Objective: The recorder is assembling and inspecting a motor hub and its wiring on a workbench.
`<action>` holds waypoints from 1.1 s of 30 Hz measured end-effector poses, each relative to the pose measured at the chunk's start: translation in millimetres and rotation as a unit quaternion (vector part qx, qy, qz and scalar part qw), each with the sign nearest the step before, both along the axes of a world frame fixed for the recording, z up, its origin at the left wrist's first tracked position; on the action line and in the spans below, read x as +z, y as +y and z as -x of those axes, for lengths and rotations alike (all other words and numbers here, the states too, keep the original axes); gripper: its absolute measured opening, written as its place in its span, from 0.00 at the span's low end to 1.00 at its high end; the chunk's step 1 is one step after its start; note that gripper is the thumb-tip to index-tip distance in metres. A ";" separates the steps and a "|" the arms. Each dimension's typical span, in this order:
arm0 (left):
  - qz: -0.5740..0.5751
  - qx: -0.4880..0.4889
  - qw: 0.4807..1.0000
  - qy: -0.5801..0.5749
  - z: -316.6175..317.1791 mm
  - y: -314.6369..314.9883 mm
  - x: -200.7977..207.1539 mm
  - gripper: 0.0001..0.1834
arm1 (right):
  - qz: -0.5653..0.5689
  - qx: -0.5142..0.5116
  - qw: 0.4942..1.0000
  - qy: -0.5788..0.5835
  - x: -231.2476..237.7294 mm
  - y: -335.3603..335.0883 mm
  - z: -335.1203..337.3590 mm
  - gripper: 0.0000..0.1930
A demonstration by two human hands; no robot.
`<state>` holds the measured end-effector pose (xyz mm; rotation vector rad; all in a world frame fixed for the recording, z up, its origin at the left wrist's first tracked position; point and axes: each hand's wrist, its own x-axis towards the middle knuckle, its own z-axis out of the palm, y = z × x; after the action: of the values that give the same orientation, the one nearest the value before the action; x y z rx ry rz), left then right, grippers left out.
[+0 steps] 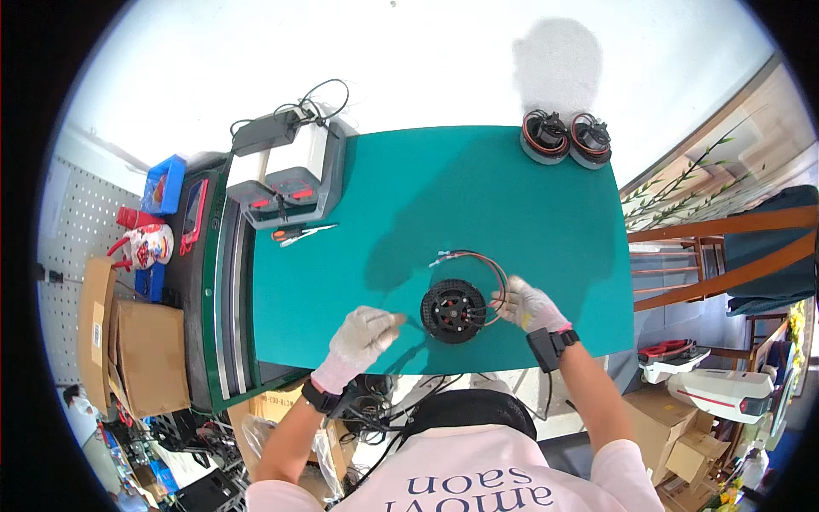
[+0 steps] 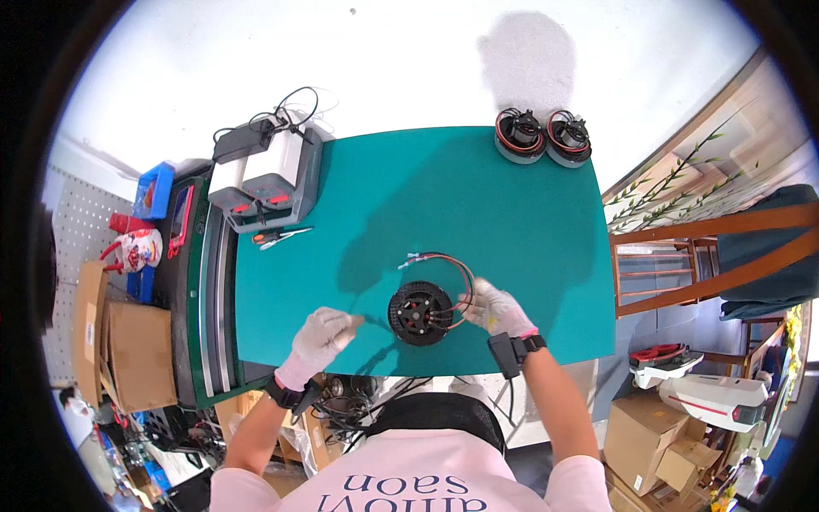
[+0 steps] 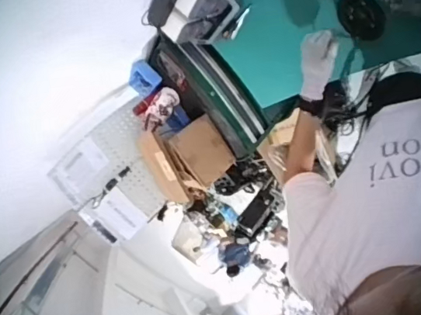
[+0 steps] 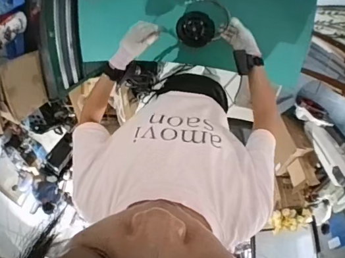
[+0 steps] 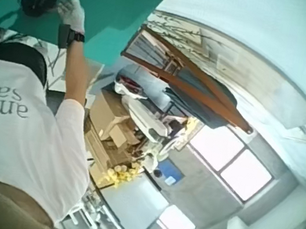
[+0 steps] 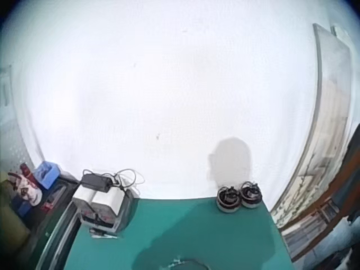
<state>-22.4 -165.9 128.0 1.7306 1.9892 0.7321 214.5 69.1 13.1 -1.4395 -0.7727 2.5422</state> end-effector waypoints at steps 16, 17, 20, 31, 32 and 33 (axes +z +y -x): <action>0.142 -0.215 0.953 -0.162 -40.7 137.4 -51.5 0.31 | -0.213 -0.288 0.921 0.153 77.7 1.7 2.7 0.18; 0.138 -0.228 0.951 -0.158 -44.6 144.1 -48.7 0.31 | -0.220 -0.298 0.916 0.153 83.6 -2.5 2.0 0.18; 0.136 -0.267 0.942 -0.154 -60.9 162.7 -29.5 0.33 | -0.319 -0.292 0.898 0.076 91.2 -12.4 -9.0 0.19; 0.137 -0.180 0.916 -0.332 -113.0 184.3 -31.6 0.19 | -0.464 -0.265 0.845 0.005 128.3 -12.4 -11.4 0.20; 0.130 -0.176 0.918 -0.330 -113.7 183.2 -32.0 0.19 | -0.457 -0.256 0.852 0.000 130.8 -10.6 -9.9 0.19; 0.148 -0.144 0.925 -0.320 -117.1 182.8 -22.8 0.17 | -0.452 -0.248 0.857 -0.007 134.3 -7.7 -11.6 0.18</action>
<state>94.7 16.9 105.1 1.3331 1.2900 0.7271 226.1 61.4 147.3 -1.0993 -1.1763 1.4333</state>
